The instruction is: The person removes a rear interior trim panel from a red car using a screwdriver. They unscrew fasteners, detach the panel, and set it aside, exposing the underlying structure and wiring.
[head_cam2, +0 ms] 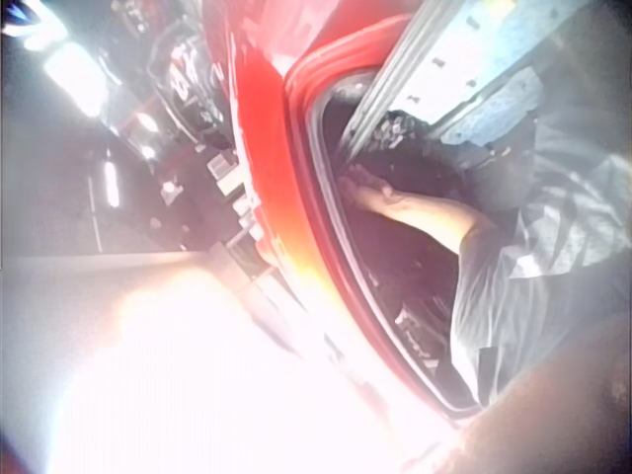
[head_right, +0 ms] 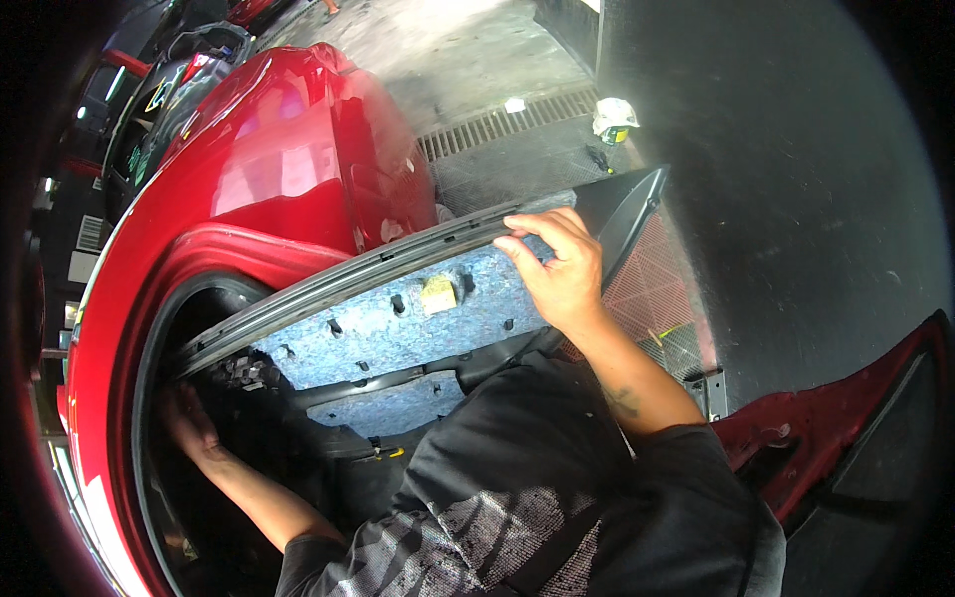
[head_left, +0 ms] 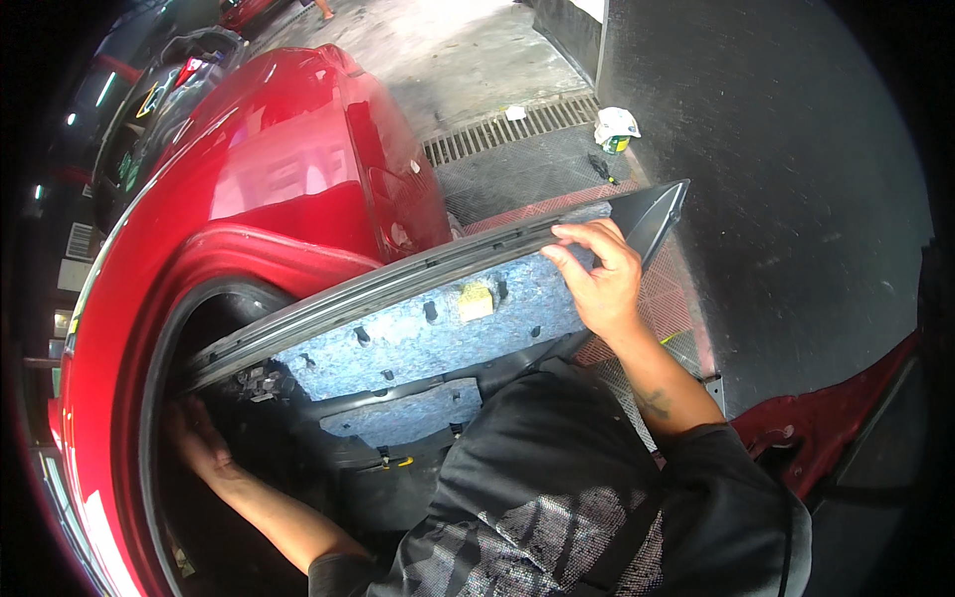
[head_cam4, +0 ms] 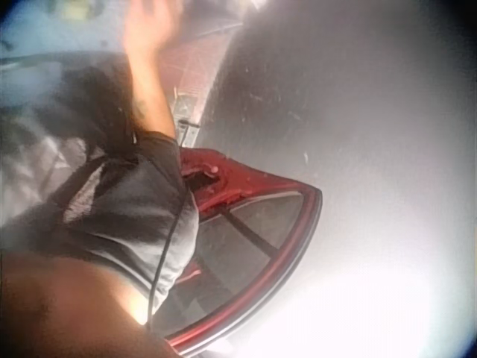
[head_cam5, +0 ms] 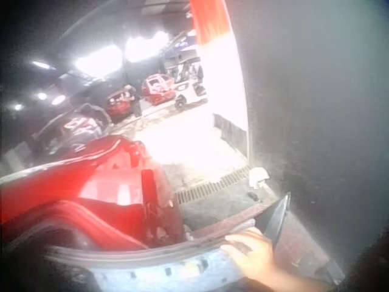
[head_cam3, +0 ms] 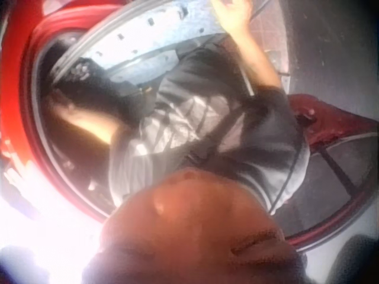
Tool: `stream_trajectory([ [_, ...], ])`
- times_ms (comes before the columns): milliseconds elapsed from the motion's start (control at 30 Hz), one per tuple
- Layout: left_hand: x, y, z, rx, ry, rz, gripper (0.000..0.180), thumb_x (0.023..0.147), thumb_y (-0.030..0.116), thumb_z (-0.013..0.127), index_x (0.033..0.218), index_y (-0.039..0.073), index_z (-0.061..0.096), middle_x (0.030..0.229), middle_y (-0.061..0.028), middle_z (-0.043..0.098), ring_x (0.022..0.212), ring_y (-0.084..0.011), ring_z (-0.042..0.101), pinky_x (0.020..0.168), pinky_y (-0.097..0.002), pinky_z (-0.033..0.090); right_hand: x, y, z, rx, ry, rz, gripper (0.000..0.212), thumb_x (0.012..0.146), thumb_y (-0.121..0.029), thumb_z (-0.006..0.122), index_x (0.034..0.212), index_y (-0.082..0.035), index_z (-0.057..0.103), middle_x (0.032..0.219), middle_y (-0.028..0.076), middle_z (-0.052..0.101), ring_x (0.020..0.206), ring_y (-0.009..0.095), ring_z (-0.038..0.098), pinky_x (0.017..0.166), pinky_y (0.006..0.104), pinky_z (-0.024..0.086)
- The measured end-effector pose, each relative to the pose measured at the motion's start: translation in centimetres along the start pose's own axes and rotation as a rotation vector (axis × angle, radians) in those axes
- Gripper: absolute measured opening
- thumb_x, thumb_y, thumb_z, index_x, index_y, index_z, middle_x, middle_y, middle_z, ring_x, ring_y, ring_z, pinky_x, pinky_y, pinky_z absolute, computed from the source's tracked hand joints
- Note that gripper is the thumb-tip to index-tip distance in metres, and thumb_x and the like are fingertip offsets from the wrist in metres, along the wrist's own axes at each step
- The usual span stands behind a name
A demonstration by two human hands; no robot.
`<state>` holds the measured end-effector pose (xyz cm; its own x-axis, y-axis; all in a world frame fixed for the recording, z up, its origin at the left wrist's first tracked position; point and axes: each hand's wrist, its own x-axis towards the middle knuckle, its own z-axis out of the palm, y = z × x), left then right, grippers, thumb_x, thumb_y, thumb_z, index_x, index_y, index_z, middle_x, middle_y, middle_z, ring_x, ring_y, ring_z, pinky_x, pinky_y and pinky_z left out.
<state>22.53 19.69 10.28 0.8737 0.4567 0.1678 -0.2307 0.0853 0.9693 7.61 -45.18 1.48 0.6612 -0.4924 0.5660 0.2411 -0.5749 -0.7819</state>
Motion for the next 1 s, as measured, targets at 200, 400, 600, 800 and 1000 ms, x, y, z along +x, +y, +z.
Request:
stream_trajectory([
  [200,-0.9,-0.2,1.9,0.007,-0.021,0.018,0.042,0.103,0.014,0.071,0.143,0.007,0.06,0.131,-0.0095,0.067,0.115,-0.0228,0.064,0.106,-0.0414,0.049,-0.6,0.5,-0.7,-0.016,-0.007,0.024,0.027,0.082,-0.007,0.089,0.107,-0.003,0.079,0.095,0.008,0.077,0.09,0.023,0.069,0.082,0.0354,0.055],
  [400,-1.0,-0.2,2.5,0.23,-0.003,0.147,0.044,0.102,0.015,0.073,0.142,0.002,0.062,0.135,-0.01,0.066,0.119,-0.0198,0.062,0.109,-0.0377,0.047,0.0,1.9,-1.8,-0.075,-0.006,0.044,0.026,0.088,-0.01,0.085,0.111,-0.003,0.076,0.103,0.009,0.076,0.091,0.023,0.071,0.081,0.0341,0.056],
  [600,-2.2,0.3,6.5,0.265,-0.033,0.259,0.044,0.101,0.015,0.074,0.141,-0.001,0.064,0.139,-0.012,0.065,0.129,-0.0211,0.059,0.113,-0.0382,0.043,0.0,2.6,-0.7,0.183,-0.007,0.306,0.023,0.096,-0.01,0.08,0.115,-0.002,0.073,0.107,0.008,0.076,0.097,0.016,0.07,0.08,0.0294,0.055],
  [800,-1.3,0.1,5.3,0.176,-0.032,0.264,0.044,0.1,0.015,0.076,0.139,-0.001,0.065,0.136,-0.0118,0.066,0.129,-0.0214,0.058,0.112,-0.0385,0.043,-0.1,2.5,-0.3,0.264,0.013,0.302,0.022,0.098,-0.008,0.078,0.118,0.0,0.072,0.109,0.006,0.075,0.097,0.013,0.07,0.079,0.0264,0.055],
  [1000,-1.8,0.5,6.2,0.322,-0.02,0.293,0.042,0.099,0.013,0.076,0.137,0.0,0.066,0.133,-0.0112,0.066,0.127,-0.0213,0.059,0.112,-0.0385,0.042,-0.2,3.2,-0.7,0.23,-0.009,0.289,0.021,0.097,-0.005,0.078,0.117,0.0,0.071,0.109,0.006,0.076,0.097,0.012,0.07,0.079,0.0254,0.054],
])
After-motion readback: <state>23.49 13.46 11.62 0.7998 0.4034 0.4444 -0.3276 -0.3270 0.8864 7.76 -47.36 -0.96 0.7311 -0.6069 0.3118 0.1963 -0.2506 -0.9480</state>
